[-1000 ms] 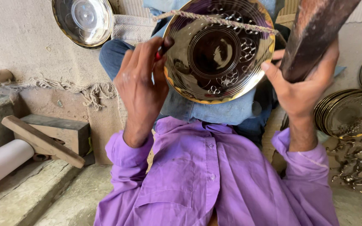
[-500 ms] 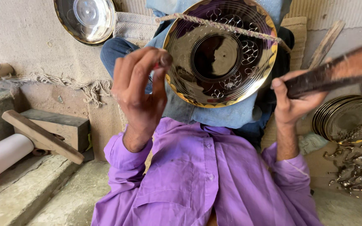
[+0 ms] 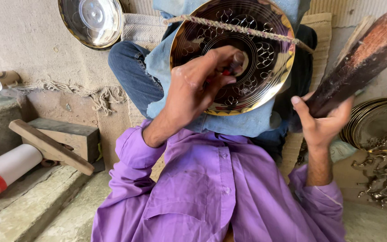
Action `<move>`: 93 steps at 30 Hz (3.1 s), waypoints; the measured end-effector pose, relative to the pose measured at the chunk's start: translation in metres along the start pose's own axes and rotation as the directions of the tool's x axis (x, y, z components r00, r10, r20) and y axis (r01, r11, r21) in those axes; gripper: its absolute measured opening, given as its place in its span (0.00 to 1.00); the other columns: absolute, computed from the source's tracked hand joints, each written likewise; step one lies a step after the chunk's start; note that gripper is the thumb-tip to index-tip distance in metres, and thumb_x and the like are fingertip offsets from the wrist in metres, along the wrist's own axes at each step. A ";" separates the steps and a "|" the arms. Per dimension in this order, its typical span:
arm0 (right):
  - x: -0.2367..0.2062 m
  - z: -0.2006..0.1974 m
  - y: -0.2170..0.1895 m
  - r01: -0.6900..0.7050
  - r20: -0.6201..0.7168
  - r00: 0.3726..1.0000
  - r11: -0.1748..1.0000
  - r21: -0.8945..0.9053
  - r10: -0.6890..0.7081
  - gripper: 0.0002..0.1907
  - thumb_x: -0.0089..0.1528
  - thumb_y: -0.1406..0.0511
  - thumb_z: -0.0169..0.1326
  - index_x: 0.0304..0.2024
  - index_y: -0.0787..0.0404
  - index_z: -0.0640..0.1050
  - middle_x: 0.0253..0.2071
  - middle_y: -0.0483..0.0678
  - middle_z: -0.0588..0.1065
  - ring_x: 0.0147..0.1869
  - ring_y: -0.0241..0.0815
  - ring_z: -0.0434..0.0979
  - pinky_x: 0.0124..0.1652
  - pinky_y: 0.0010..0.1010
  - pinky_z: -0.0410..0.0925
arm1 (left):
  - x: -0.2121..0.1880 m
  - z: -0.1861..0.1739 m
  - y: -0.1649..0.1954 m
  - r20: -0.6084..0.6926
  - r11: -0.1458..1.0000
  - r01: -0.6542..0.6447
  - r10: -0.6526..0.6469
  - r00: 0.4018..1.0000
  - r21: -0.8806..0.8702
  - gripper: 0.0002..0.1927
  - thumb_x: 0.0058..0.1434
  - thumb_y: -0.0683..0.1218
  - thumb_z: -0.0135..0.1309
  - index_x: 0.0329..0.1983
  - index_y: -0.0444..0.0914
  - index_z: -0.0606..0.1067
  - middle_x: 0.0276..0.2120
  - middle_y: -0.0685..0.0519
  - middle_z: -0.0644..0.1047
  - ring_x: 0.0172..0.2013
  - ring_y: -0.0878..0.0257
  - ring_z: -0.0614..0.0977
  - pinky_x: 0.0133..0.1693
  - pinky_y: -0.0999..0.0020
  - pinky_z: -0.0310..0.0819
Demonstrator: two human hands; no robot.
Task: The person sits on the floor with a decorative brass plate resting on their lap and hammers a small punch along the embossed pattern to chase and define the design. They reposition the punch around the plate and briefly lift the plate before resuming hammering.
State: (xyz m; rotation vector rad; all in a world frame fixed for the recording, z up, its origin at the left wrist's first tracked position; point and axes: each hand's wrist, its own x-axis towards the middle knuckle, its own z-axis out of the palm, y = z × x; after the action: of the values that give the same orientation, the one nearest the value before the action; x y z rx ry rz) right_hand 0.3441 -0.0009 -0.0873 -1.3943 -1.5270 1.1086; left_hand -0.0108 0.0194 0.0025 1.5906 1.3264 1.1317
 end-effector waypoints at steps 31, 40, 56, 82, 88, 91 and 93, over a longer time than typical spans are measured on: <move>0.081 -0.017 -0.129 0.445 0.412 0.869 0.796 -0.410 -0.273 0.18 0.61 0.76 0.67 0.50 0.74 0.75 0.43 0.62 0.78 0.43 0.53 0.81 0.43 0.39 0.74 | 0.003 -0.008 -0.003 0.139 0.997 -0.070 0.067 0.988 0.015 0.26 0.68 0.35 0.61 0.66 0.40 0.69 0.46 0.54 0.82 0.47 0.58 0.86 0.49 0.68 0.80; 0.117 -0.002 -0.168 0.616 0.657 0.713 0.668 -0.418 -0.246 0.39 0.59 0.78 0.63 0.71 0.57 0.67 0.43 0.56 0.76 0.39 0.45 0.79 0.38 0.34 0.72 | -0.014 0.012 0.005 -0.114 0.993 0.051 -0.038 0.993 0.110 0.25 0.66 0.33 0.62 0.64 0.38 0.70 0.44 0.53 0.82 0.40 0.60 0.84 0.43 0.71 0.80; 0.153 -0.003 -0.181 0.602 0.760 0.647 0.648 -0.468 -0.053 0.42 0.53 0.80 0.61 0.71 0.63 0.70 0.37 0.55 0.73 0.33 0.45 0.74 0.33 0.37 0.68 | -0.030 0.030 0.013 -0.303 0.976 0.214 -0.189 0.934 0.050 0.22 0.69 0.31 0.58 0.64 0.35 0.68 0.44 0.51 0.82 0.38 0.68 0.88 0.39 0.75 0.80; 0.148 0.010 -0.199 0.720 0.774 0.605 0.544 -0.431 -0.187 0.44 0.53 0.77 0.66 0.71 0.58 0.67 0.33 0.55 0.74 0.30 0.48 0.75 0.31 0.38 0.69 | -0.022 0.023 0.009 -0.304 0.966 0.259 -0.250 0.919 -0.010 0.20 0.63 0.35 0.64 0.53 0.31 0.68 0.39 0.49 0.83 0.32 0.64 0.84 0.35 0.72 0.80; 0.117 0.005 -0.169 0.604 0.563 0.758 0.680 -0.416 -0.329 0.42 0.58 0.74 0.70 0.70 0.66 0.63 0.49 0.65 0.76 0.48 0.58 0.81 0.46 0.43 0.74 | -0.002 -0.002 0.000 0.035 0.999 -0.017 0.016 0.999 0.040 0.23 0.68 0.36 0.63 0.62 0.37 0.69 0.48 0.49 0.82 0.46 0.58 0.87 0.46 0.68 0.82; 0.099 -0.012 -0.144 0.590 0.493 0.795 0.638 -0.495 -0.354 0.40 0.56 0.76 0.71 0.66 0.72 0.64 0.45 0.65 0.76 0.44 0.57 0.80 0.42 0.42 0.74 | 0.007 -0.008 -0.004 0.133 0.997 -0.079 0.079 0.988 -0.003 0.23 0.68 0.35 0.61 0.64 0.37 0.68 0.48 0.50 0.81 0.49 0.56 0.86 0.49 0.68 0.82; 0.084 -0.024 -0.126 0.413 0.386 0.890 0.785 -0.461 -0.241 0.32 0.61 0.76 0.68 0.62 0.72 0.66 0.42 0.60 0.76 0.42 0.50 0.80 0.42 0.36 0.73 | 0.010 -0.010 -0.003 0.178 0.996 -0.086 0.091 0.980 -0.034 0.23 0.69 0.35 0.61 0.64 0.38 0.68 0.49 0.52 0.82 0.49 0.56 0.86 0.50 0.67 0.81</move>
State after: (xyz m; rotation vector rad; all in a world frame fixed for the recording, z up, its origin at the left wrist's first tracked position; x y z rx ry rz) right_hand 0.3186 0.0821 0.0384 -1.2490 -2.3456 0.7211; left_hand -0.0211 0.0302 0.0043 1.7042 1.1293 1.0275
